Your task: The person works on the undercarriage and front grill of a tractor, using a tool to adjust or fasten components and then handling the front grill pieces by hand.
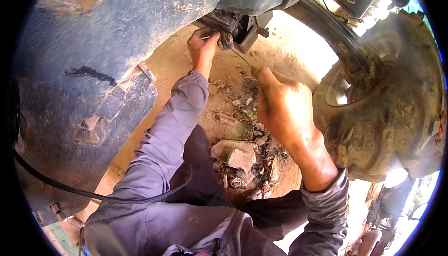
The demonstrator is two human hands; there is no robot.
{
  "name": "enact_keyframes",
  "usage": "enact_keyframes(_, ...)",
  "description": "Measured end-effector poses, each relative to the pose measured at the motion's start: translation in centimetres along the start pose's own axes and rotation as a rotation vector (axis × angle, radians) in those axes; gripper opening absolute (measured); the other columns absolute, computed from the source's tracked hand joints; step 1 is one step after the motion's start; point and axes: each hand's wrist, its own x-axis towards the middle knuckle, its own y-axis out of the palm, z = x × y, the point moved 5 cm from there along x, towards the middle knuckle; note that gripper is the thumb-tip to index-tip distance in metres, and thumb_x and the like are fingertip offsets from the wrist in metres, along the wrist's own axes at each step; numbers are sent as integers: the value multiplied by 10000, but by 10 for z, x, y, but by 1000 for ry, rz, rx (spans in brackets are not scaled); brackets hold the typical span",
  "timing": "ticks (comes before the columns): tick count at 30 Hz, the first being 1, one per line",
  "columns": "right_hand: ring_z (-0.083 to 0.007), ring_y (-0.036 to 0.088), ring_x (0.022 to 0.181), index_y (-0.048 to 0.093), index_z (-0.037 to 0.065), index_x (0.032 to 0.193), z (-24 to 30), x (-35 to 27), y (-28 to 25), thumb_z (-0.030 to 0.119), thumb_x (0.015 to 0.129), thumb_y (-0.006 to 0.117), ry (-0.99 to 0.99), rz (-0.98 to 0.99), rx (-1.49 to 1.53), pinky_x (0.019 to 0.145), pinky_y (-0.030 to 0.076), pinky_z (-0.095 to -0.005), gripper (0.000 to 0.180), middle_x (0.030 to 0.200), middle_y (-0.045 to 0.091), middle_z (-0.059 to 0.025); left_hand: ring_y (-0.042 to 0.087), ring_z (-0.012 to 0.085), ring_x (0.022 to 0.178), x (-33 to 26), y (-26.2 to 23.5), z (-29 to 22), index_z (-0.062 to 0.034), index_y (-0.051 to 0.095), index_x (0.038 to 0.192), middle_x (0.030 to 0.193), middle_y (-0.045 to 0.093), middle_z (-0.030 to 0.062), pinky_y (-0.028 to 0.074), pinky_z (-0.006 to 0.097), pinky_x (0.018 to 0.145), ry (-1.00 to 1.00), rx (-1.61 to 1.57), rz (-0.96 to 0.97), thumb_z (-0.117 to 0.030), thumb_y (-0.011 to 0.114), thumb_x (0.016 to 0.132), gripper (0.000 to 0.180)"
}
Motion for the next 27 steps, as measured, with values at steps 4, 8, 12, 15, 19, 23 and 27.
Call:
enact_keyframes(4,-377,674,690,636,82,1065,-9,-3,-1,50,875,617,110,18,-49,610,539,-447,194,736,664,-178,675,200,866,-10,0,-6,63,698,1048,954,732,129,521,327,806,103,-49,45,-115,769,786,325)
enact_keyframes(8,-366,685,739,637,69,1066,3,-6,-1,37,878,610,31,-57,52,622,551,-432,193,822,683,-185,667,198,883,-9,-5,19,62,688,1076,984,727,129,518,328,817,-22,-66,22,-119,758,806,333)
enact_keyframes(12,-359,691,772,635,60,1073,11,-9,3,32,878,609,3,-8,19,638,559,-419,198,900,694,-189,667,195,879,-7,-5,18,65,682,1073,980,724,138,519,323,798,1,-3,11,-131,767,800,346)
enact_keyframes(15,-361,688,754,638,68,1079,-5,-5,9,32,877,613,64,-3,-14,633,552,-420,207,858,694,-177,671,200,848,-7,0,9,64,681,1043,967,725,142,523,326,776,-1,44,4,-150,781,786,349)
enact_keyframes(19,-371,676,729,638,75,1070,-16,-8,9,37,880,612,137,-21,19,621,535,-440,195,775,675,-172,671,204,805,-6,-1,2,68,673,1001,933,725,137,527,328,755,-5,26,46,-170,791,772,351)
enact_keyframes(23,-379,673,734,633,68,1056,-10,-6,7,34,863,628,54,-48,33,625,539,-432,197,817,673,-183,661,182,818,-5,1,-1,72,648,1026,944,712,120,532,319,743,-2,5,31,-132,788,768,357)
enact_keyframes(27,-368,666,694,645,68,1041,-9,-19,-10,-20,835,609,33,-73,105,596,529,-411,227,811,666,-176,657,173,841,-19,-1,-27,71,625,1069,986,696,116,540,317,733,-69,-102,107,-84,802,735,409)
